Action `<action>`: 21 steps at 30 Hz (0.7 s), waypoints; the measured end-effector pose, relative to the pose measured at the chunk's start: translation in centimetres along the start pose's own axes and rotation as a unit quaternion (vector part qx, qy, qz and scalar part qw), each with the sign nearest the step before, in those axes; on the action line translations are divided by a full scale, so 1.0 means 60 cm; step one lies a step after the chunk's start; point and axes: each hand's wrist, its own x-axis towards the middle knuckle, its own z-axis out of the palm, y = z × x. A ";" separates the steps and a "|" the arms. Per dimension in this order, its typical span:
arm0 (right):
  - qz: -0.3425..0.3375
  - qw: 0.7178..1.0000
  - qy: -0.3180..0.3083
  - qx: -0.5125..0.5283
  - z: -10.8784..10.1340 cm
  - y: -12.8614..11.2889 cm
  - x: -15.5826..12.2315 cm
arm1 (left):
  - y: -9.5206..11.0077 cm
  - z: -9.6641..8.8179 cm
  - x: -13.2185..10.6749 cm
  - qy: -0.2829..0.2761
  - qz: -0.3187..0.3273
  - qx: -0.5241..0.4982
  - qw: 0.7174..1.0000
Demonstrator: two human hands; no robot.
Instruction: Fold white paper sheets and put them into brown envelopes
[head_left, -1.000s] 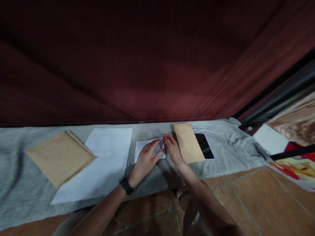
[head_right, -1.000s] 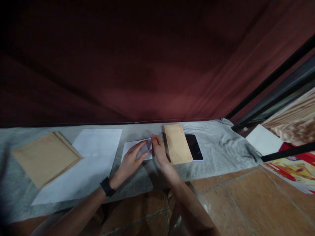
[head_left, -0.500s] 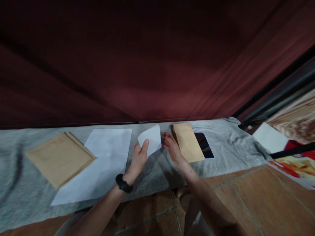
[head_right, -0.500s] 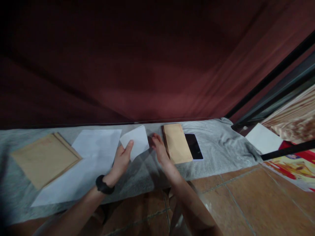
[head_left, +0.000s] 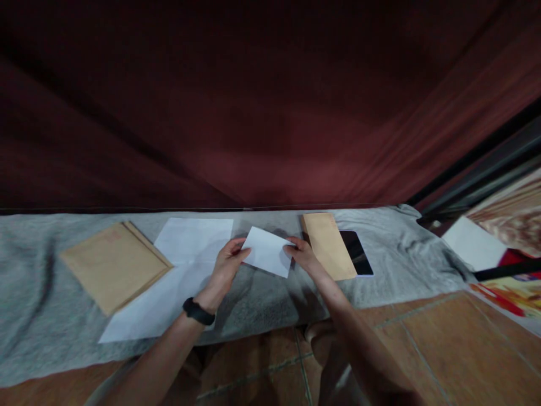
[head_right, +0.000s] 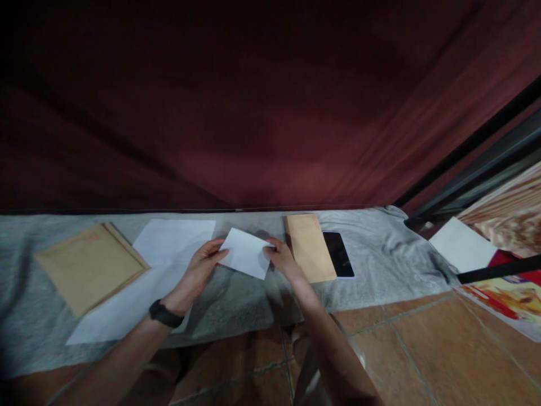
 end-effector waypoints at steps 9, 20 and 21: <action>-0.148 0.931 0.114 -0.313 0.032 -0.005 -0.020 | -0.027 -0.006 -0.014 -0.028 0.013 0.305 0.952; -0.223 0.858 -0.006 -0.463 0.107 0.014 -0.084 | -0.012 -0.005 -0.032 -0.009 0.051 0.501 0.864; -0.224 0.855 -0.005 -0.468 0.107 0.015 -0.085 | -0.011 -0.005 -0.035 0.003 0.071 0.557 0.827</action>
